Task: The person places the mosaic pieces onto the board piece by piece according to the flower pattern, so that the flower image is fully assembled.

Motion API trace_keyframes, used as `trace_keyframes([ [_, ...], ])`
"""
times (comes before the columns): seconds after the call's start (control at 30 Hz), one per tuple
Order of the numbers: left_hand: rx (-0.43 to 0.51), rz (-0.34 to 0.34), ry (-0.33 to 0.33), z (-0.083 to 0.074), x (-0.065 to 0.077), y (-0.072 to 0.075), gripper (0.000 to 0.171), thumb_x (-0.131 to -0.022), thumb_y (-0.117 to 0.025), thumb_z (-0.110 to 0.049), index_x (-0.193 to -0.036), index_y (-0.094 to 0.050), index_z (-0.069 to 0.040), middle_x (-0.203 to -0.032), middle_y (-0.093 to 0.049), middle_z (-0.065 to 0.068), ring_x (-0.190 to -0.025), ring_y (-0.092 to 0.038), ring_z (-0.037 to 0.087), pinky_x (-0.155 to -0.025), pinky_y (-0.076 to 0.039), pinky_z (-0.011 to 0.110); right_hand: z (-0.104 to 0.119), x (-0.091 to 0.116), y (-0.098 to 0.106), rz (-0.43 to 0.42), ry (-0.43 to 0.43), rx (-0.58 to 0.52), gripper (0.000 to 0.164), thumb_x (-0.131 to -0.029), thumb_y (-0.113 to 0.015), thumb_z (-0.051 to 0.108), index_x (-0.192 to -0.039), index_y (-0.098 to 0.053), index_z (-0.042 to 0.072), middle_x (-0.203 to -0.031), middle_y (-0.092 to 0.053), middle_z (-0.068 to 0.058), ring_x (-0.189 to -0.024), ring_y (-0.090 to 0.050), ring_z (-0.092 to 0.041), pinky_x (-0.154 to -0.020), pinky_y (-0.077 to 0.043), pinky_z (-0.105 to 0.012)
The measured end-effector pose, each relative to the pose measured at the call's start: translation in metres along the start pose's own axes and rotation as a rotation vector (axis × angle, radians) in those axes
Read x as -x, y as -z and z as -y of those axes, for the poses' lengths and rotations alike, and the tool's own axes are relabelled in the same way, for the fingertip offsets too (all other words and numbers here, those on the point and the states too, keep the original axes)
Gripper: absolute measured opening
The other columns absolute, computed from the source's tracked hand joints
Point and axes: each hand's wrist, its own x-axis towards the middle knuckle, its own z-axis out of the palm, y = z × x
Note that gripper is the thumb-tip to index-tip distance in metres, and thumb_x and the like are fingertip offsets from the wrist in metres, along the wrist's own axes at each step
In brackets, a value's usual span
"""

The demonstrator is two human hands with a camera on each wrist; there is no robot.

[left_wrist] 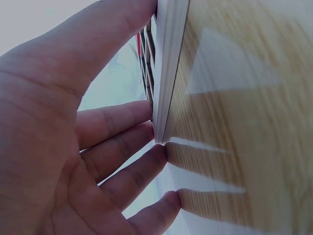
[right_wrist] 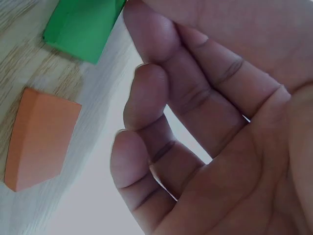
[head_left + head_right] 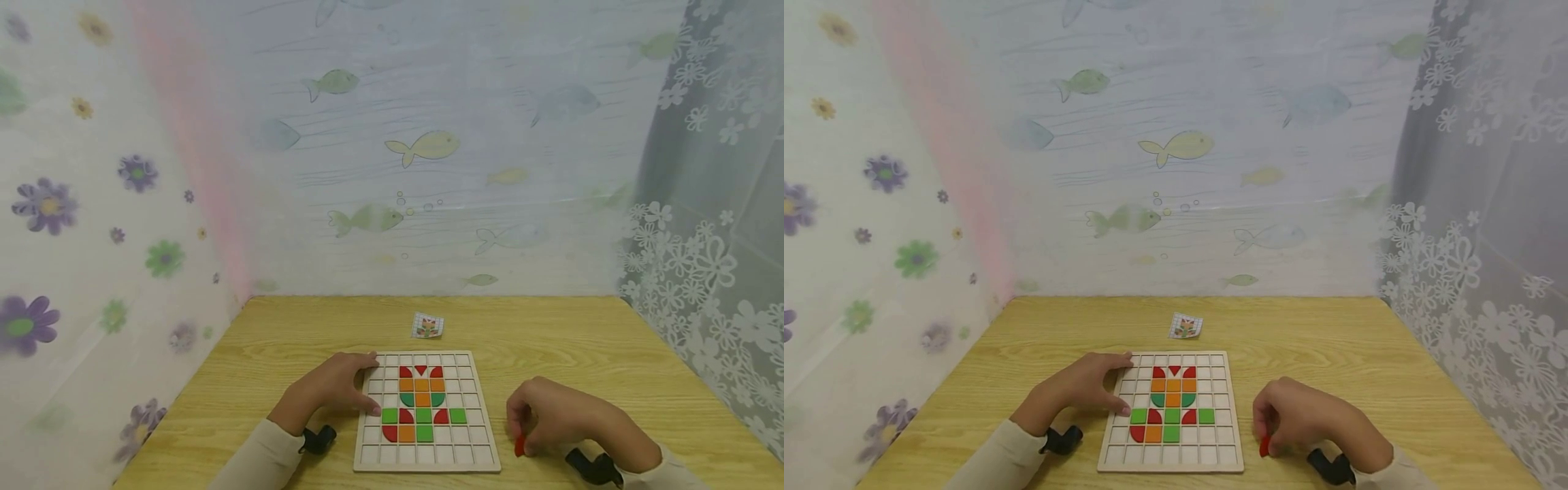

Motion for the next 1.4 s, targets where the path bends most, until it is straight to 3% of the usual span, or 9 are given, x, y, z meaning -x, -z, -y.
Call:
trace_keyframes([
  [0.4,0.002,-0.003,-0.002,-0.001,0.000,0.001,0.093,-0.074,-0.088,-0.060,-0.151,-0.056,-0.018,-0.159,-0.050,0.002,-0.148,-0.044,0.030,-0.118,-0.042,0.053,-0.006,-0.004,0.001,0.010,0.101,0.009,0.015,-0.084,-0.085,0.012,-0.091,-0.081,0.025,-0.087,-0.074,0.012,-0.074,-0.065,-0.001,-0.065,-0.057,-0.024],
  [0.6,0.006,-0.002,0.004,0.000,0.000,0.000,0.094,-0.074,-0.087,-0.061,-0.152,-0.055,-0.019,-0.159,-0.050,0.000,-0.149,-0.044,0.029,-0.118,-0.042,0.053,-0.002,-0.006,0.002,0.015,0.159,0.002,0.011,-0.089,-0.081,0.013,-0.093,-0.082,0.023,-0.091,-0.072,0.010,-0.076,-0.065,0.000,-0.064,-0.058,-0.024],
  [0.93,0.003,-0.007,0.008,0.000,0.001,0.000,0.094,-0.074,-0.088,-0.060,-0.152,-0.055,-0.019,-0.157,-0.052,0.001,-0.148,-0.045,0.029,-0.117,-0.042,0.054,0.006,-0.011,0.002,0.002,0.124,0.046,0.017,-0.091,-0.077,0.010,-0.097,-0.080,0.026,-0.092,-0.070,0.010,-0.072,-0.060,0.001,-0.064,-0.056,-0.023],
  [1.2,0.000,-0.004,0.007,0.002,-0.001,-0.001,0.096,-0.073,-0.088,-0.062,-0.152,-0.054,-0.020,-0.157,-0.052,0.000,-0.147,-0.046,0.029,-0.117,-0.042,0.054,0.012,-0.017,-0.002,-0.017,0.141,0.017,0.011,-0.092,-0.076,0.012,-0.089,-0.071,0.022,-0.081,-0.067,0.014,-0.067,-0.055,0.004,-0.059,-0.054,-0.021],
  [1.4,0.003,-0.005,0.012,0.002,0.000,-0.001,0.096,-0.073,-0.088,-0.062,-0.152,-0.054,-0.020,-0.156,-0.053,0.000,-0.147,-0.046,0.029,-0.117,-0.042,0.054,0.015,-0.020,-0.005,-0.064,0.205,0.063,0.012,-0.091,-0.079,0.014,-0.089,-0.072,0.023,-0.091,-0.068,0.013,-0.078,-0.064,0.001,-0.067,-0.058,-0.024],
])
